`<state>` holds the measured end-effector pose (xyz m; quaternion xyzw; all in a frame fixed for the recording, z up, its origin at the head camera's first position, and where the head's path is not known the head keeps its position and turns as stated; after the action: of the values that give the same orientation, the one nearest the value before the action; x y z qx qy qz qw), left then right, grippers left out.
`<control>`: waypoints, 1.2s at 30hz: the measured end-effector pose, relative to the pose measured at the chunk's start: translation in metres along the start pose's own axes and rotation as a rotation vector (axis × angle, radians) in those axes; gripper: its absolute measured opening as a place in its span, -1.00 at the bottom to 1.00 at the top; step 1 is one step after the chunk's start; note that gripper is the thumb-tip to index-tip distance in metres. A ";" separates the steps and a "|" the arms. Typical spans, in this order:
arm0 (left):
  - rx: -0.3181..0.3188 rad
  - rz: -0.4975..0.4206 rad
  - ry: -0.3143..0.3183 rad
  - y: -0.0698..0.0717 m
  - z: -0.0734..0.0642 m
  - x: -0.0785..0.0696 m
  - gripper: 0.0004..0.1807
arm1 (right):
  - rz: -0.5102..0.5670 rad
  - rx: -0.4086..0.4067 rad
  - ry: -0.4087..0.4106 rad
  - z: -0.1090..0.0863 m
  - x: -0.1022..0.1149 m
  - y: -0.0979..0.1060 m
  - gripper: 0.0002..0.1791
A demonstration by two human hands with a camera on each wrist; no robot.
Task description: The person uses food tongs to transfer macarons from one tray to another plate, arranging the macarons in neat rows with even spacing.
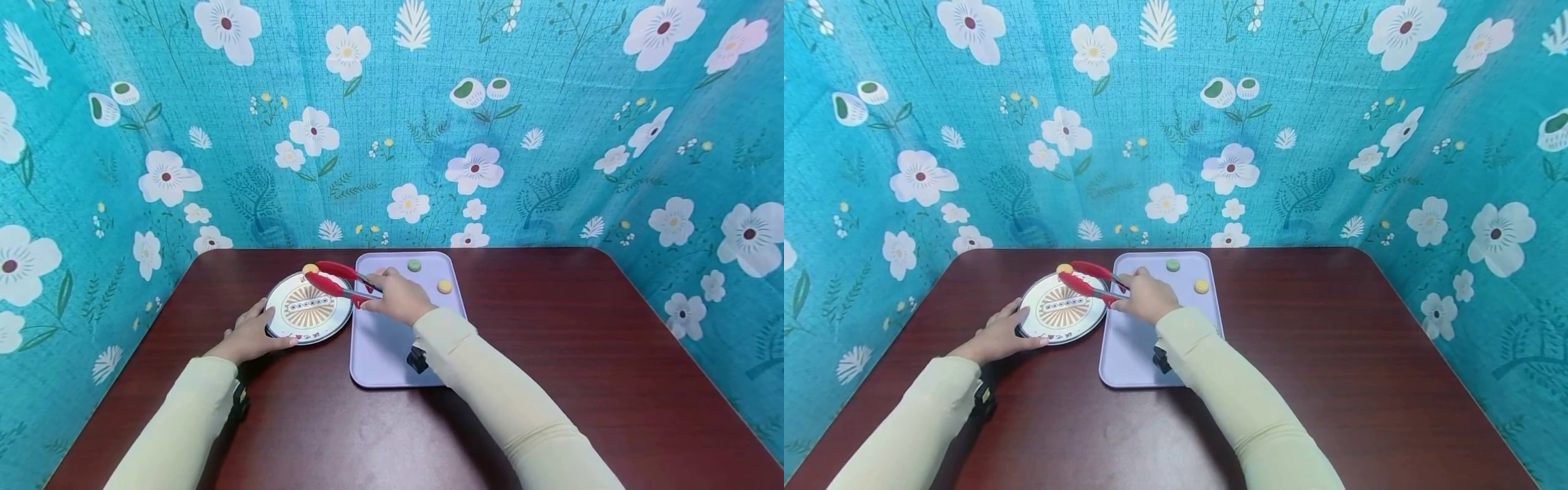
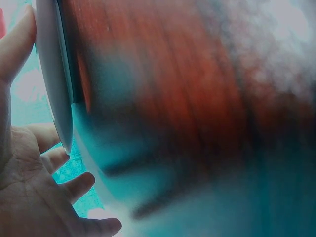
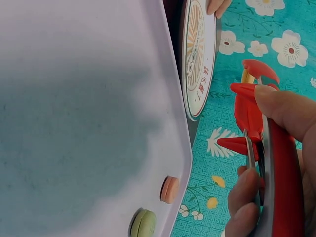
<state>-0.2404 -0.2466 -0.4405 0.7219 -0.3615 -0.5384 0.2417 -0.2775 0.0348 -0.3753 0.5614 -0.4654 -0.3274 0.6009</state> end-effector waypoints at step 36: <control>0.002 -0.003 -0.020 0.000 0.001 0.001 0.27 | -0.029 0.056 -0.006 0.013 0.015 -0.021 -0.26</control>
<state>-0.2410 -0.2472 -0.4414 0.7173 -0.3633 -0.5454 0.2366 -0.2820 0.0130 -0.3939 0.5838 -0.4681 -0.3248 0.5785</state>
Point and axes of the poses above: each hand's wrist, its own z-axis towards the middle knuckle, its own y-axis out of the back of the hand, x = y × z, the point moved 4 cm from there along z, towards the middle knuckle, and after that the axes turned 12 degrees about -z, right-handed, at the moved point
